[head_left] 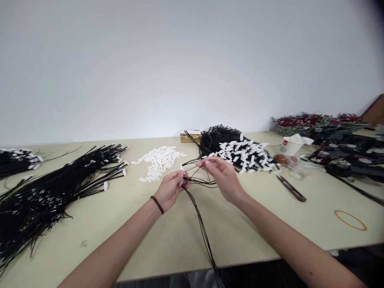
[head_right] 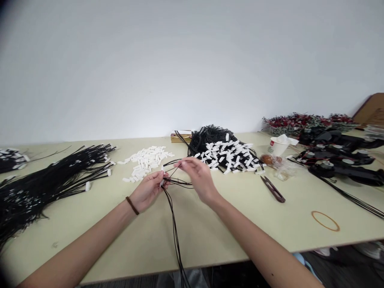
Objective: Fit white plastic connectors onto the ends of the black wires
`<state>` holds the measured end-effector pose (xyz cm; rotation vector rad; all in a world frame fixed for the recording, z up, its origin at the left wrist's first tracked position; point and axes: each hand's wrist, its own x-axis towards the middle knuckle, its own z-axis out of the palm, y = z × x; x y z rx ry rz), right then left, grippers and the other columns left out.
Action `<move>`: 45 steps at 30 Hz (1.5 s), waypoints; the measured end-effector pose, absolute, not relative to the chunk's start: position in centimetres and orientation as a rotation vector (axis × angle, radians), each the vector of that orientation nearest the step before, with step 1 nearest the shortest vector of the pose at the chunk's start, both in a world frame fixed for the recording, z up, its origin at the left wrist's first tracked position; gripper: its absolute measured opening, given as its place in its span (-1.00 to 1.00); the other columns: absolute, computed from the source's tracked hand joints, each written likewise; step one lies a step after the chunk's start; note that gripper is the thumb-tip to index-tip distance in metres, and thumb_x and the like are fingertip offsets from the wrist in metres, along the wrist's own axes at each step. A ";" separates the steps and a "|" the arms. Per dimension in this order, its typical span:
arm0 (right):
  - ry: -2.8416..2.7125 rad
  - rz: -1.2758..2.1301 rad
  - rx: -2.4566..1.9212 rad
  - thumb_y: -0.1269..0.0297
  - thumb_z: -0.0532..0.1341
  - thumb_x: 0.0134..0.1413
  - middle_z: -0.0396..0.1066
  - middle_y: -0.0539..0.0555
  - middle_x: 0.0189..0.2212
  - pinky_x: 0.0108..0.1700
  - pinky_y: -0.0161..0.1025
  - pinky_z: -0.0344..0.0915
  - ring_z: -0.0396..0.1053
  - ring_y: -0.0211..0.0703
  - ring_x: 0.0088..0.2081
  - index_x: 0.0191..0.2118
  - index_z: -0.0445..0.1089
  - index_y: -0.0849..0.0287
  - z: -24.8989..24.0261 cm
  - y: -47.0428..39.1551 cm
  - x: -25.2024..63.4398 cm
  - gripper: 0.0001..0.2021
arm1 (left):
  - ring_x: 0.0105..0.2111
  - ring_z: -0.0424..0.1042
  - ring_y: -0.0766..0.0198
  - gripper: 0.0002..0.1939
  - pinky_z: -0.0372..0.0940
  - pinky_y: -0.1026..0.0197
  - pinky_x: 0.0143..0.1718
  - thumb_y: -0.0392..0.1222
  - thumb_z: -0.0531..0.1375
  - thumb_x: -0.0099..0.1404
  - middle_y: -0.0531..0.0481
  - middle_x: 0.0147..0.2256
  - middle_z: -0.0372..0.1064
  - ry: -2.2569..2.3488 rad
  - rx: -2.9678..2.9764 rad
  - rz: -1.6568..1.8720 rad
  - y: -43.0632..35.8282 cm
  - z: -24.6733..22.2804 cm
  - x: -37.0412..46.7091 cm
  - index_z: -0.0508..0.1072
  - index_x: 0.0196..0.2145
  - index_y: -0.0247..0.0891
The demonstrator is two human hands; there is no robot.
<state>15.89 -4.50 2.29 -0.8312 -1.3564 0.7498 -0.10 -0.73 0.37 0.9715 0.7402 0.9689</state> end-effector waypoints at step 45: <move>-1.873 -0.275 -1.043 0.37 0.13 0.02 0.22 -0.04 -0.68 -0.43 -0.32 0.04 0.06 -0.29 -0.52 -0.56 0.32 0.18 2.9 -5.9 16.3 -0.83 | -0.45 0.26 0.36 -0.73 0.20 0.33 -0.46 -0.05 0.22 0.05 -0.03 -0.46 0.32 0.661 1.299 1.039 -0.7 0.7 -0.3 0.42 -0.47 -0.36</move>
